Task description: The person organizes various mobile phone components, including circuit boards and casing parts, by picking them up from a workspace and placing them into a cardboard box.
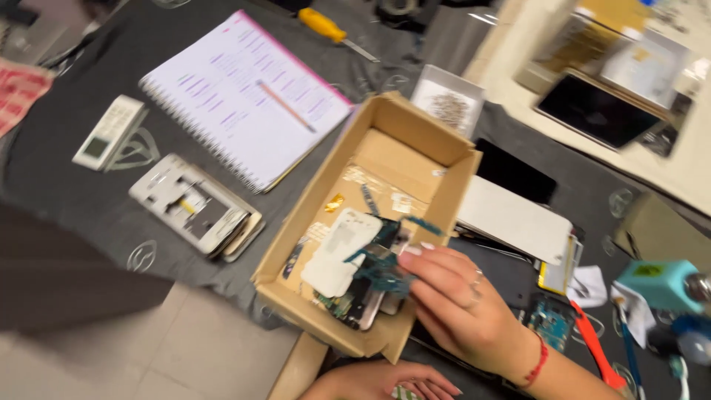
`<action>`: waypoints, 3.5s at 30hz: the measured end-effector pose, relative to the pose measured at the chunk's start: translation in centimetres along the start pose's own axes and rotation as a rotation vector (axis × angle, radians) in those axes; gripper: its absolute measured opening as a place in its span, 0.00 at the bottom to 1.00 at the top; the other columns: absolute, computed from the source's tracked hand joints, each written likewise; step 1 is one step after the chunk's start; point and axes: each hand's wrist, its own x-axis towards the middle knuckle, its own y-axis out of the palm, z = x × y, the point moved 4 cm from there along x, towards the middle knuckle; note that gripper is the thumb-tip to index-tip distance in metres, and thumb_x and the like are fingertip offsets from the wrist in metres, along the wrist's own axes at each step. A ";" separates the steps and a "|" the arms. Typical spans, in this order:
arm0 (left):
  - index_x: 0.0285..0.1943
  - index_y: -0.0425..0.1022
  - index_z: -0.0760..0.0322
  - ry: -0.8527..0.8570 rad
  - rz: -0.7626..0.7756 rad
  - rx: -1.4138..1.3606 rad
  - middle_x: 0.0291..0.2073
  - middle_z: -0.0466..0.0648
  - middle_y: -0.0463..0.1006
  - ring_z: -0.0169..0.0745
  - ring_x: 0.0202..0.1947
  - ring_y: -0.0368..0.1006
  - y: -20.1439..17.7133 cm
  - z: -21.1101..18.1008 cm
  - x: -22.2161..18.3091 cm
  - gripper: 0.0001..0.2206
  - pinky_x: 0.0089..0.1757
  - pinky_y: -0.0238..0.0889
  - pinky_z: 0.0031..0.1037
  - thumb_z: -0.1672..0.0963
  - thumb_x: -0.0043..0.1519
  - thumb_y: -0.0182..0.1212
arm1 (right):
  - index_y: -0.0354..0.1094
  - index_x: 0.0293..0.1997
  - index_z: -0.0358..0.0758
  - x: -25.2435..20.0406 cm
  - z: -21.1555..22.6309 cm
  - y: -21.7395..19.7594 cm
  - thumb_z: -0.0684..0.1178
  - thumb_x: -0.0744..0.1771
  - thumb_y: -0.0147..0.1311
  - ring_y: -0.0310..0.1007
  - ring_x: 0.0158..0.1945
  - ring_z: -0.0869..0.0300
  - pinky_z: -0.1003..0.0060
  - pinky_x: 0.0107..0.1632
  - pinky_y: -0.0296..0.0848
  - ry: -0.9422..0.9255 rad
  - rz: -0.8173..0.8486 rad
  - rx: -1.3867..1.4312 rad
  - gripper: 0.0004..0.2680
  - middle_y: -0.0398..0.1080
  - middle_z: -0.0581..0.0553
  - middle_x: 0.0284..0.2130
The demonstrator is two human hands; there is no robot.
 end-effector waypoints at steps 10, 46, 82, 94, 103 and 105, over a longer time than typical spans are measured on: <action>0.75 0.56 0.64 -0.093 0.081 0.006 0.68 0.54 0.68 0.41 0.69 0.65 0.5 -0.8 1.5 0.32 0.68 0.55 0.33 0.47 0.66 0.60 | 0.80 0.43 0.41 -15.8 -0.1 -8.9 0.38 0.64 0.61 0.64 0.28 0.68 0.73 0.28 0.56 0.983 -0.511 -0.182 0.06 0.76 0.43 0.43; 0.73 0.59 0.68 -0.154 -0.085 -0.157 0.65 0.59 0.71 0.49 0.65 0.70 0.7 -1.1 2.3 0.26 0.64 0.56 0.38 0.53 0.69 0.60 | 0.72 0.48 0.41 -28.4 -1.6 -6.9 0.52 0.66 0.62 0.65 0.29 0.64 0.66 0.36 0.68 1.312 -0.365 -0.247 0.10 0.66 0.52 0.23; 0.72 0.60 0.56 -0.206 0.005 0.025 0.66 0.41 0.64 0.25 0.62 0.61 -1.1 -0.1 -1.9 0.30 0.70 0.46 0.25 0.44 0.63 0.54 | 0.61 0.64 0.36 0.0 -3.8 13.6 0.46 0.63 0.54 0.66 0.65 0.41 0.36 0.62 0.60 -0.027 0.756 -0.431 0.21 0.64 0.29 0.65; 0.45 0.60 0.53 -0.125 0.008 -0.067 0.71 0.42 0.59 0.32 0.79 0.48 -1.3 0.5 -2.1 0.17 0.73 0.35 0.32 0.44 0.66 0.53 | 0.69 0.53 0.32 0.9 -2.9 12.9 0.43 0.66 0.53 0.73 0.43 0.49 0.41 0.63 0.66 -0.124 0.603 -0.492 0.12 0.74 0.33 0.44; 0.69 0.60 0.53 -0.190 -0.011 0.014 0.67 0.41 0.65 0.30 0.70 0.58 -1.3 -1.7 -2.5 0.24 0.70 0.42 0.27 0.45 0.66 0.52 | 0.71 0.42 0.34 2.3 -1.7 10.4 0.40 0.69 0.49 0.70 0.37 0.51 0.51 0.53 0.75 -0.224 0.358 -0.472 0.05 0.74 0.37 0.34; 0.74 0.58 0.58 -0.191 -0.036 0.052 0.66 0.45 0.66 0.26 0.58 0.63 -1.2 -2.5 -2.4 0.29 0.65 0.49 0.22 0.46 0.65 0.52 | 0.71 0.39 0.34 2.9 -1.5 9.2 0.41 0.70 0.50 0.72 0.38 0.51 0.54 0.49 0.77 -0.196 0.220 -0.427 0.05 0.73 0.37 0.36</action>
